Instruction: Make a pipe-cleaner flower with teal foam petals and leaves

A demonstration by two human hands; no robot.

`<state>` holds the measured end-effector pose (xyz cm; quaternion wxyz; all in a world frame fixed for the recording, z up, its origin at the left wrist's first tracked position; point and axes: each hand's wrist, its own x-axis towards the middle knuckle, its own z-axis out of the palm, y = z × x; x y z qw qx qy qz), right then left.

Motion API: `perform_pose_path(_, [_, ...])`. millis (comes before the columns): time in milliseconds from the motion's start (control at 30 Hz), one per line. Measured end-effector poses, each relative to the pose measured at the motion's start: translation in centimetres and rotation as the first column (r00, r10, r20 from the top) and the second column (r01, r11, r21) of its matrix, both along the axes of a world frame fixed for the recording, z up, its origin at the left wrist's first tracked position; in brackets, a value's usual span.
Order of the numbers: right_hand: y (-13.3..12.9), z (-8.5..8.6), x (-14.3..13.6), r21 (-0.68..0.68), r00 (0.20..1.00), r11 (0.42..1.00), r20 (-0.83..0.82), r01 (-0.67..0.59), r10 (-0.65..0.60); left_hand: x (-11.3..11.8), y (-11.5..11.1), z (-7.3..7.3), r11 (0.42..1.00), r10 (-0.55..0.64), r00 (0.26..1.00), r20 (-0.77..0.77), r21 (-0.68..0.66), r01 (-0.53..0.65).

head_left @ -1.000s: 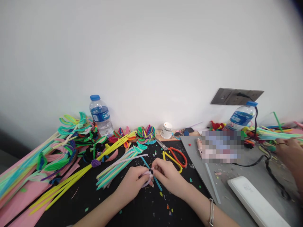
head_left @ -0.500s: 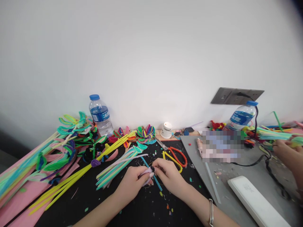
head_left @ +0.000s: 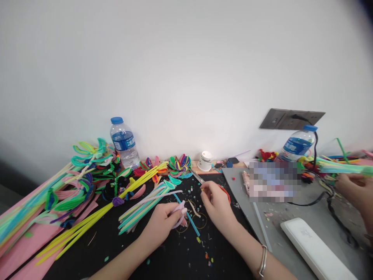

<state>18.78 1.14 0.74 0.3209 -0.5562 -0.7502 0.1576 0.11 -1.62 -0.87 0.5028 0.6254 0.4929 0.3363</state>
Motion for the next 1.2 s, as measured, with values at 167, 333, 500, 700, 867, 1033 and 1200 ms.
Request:
perform_pose_path(167, [1.4,-0.1,1.7,-0.069,0.898,0.966,0.391,0.248,-0.203,-0.3,0.5,-0.3,0.994,0.103,0.985,0.135,-0.057,-0.097])
perform_pose_path(333, [1.8,-0.1,2.3,-0.228,0.862,0.927,0.482,0.296,-0.157,-0.4,0.8,0.0,0.985,0.17,0.971,0.167,-0.049,-0.164])
perform_pose_path(500, [2.6,-0.2,3.3,-0.259,0.821,0.882,0.531,0.393,-0.21,-0.6,0.9,-0.2,0.971,0.238,0.956,0.171,-0.042,-0.234])
perform_pose_path(700, [2.6,0.8,2.8,-0.086,0.946,0.962,0.224,0.259,-0.234,-0.9,0.9,-0.2,0.957,0.285,0.945,0.16,0.004,-0.289])
perform_pose_path(867, [1.0,1.5,1.3,-0.111,0.99,0.993,0.139,-0.024,0.04,-1.0,0.9,0.0,0.95,0.3,0.947,0.112,0.048,-0.307])
perform_pose_path(1033, [0.1,1.1,0.5,-0.172,0.957,0.979,0.246,-0.112,0.153,-1.0,1.0,-0.1,0.947,0.309,0.946,0.095,0.059,-0.315])
perform_pose_path(1200, [0.0,1.3,0.4,-0.161,0.915,0.973,0.343,-0.163,0.21,-0.9,1.0,-0.3,0.954,0.291,0.951,0.105,0.039,-0.297])
